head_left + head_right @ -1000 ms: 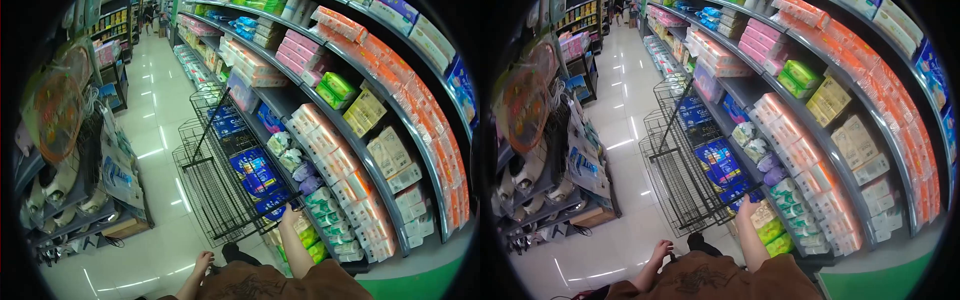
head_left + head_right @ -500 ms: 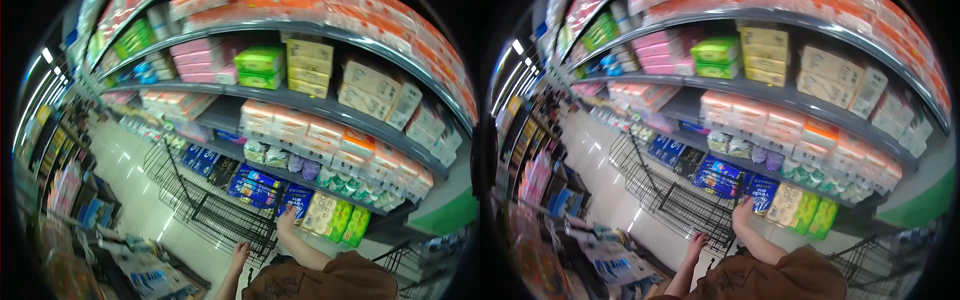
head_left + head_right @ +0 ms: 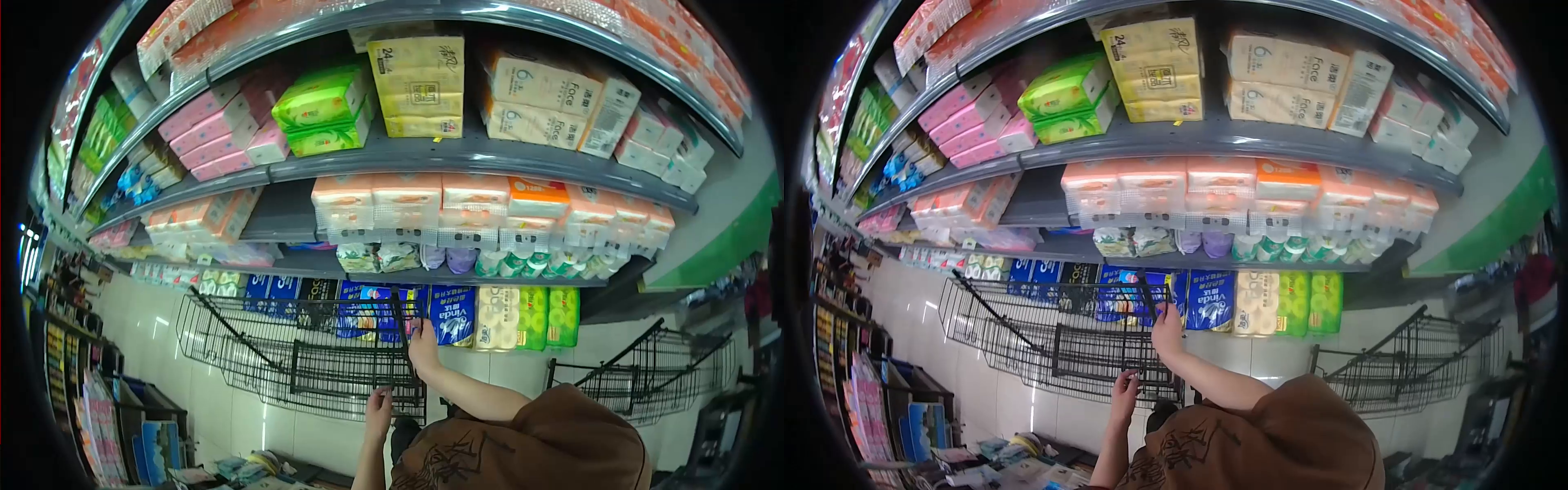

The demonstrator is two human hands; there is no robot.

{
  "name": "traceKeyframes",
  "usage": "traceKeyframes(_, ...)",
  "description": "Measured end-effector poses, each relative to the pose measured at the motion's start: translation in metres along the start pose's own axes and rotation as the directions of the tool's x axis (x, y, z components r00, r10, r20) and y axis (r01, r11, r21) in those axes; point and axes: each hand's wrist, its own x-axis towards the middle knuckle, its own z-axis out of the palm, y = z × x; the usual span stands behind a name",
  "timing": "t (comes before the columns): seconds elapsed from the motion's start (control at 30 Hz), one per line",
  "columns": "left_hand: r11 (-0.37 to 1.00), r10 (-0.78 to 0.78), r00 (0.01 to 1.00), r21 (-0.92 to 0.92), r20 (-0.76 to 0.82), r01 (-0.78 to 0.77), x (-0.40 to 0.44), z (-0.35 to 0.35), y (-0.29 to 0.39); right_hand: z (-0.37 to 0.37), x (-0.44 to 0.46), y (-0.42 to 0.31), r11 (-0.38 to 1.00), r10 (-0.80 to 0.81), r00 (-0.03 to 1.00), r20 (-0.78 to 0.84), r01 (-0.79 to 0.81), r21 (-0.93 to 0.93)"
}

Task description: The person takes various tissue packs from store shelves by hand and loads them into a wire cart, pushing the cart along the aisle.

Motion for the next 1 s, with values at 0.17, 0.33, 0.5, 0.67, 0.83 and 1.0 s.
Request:
traceKeyframes(0.17, 0.998, 0.062, 0.973, 0.009, 0.224, -0.066, 0.025, -0.031, -0.024, 0.005, 0.01, 0.012, 0.994, 0.049, 0.998, 0.037, -0.053, 0.098)
traceKeyframes(0.33, 0.998, 0.027, 0.866, 0.032, 0.499, -0.05, 0.022, -0.061, -0.015, -0.05, 0.044, 0.004, 0.992, -0.123, 0.991, -0.047, 0.122, -0.026)
traceKeyframes(0.5, 0.996, -0.008, 0.805, 0.079, 0.593, -0.048, 0.02, -0.076, 0.017, -0.161, 0.14, -0.153, 0.572, -0.657, 0.754, -0.017, 0.484, -0.662)
traceKeyframes(0.67, 0.999, 0.036, 0.923, 0.011, 0.382, -0.043, 0.019, -0.084, 0.034, -0.209, 0.217, -0.328, 0.088, -0.856, 0.509, 0.094, 0.322, -0.943)
traceKeyframes(0.83, 0.989, 0.034, 0.982, -0.147, 0.186, -0.007, 0.027, -0.074, 0.011, -0.212, 0.27, -0.403, -0.283, -0.793, 0.536, 0.289, 0.095, -0.954)
traceKeyframes(1.0, 0.974, 0.01, 0.991, -0.226, 0.132, 0.02, 0.018, -0.069, 0.028, -0.213, 0.277, -0.442, -0.215, -0.785, 0.572, 0.238, 0.11, -0.97)
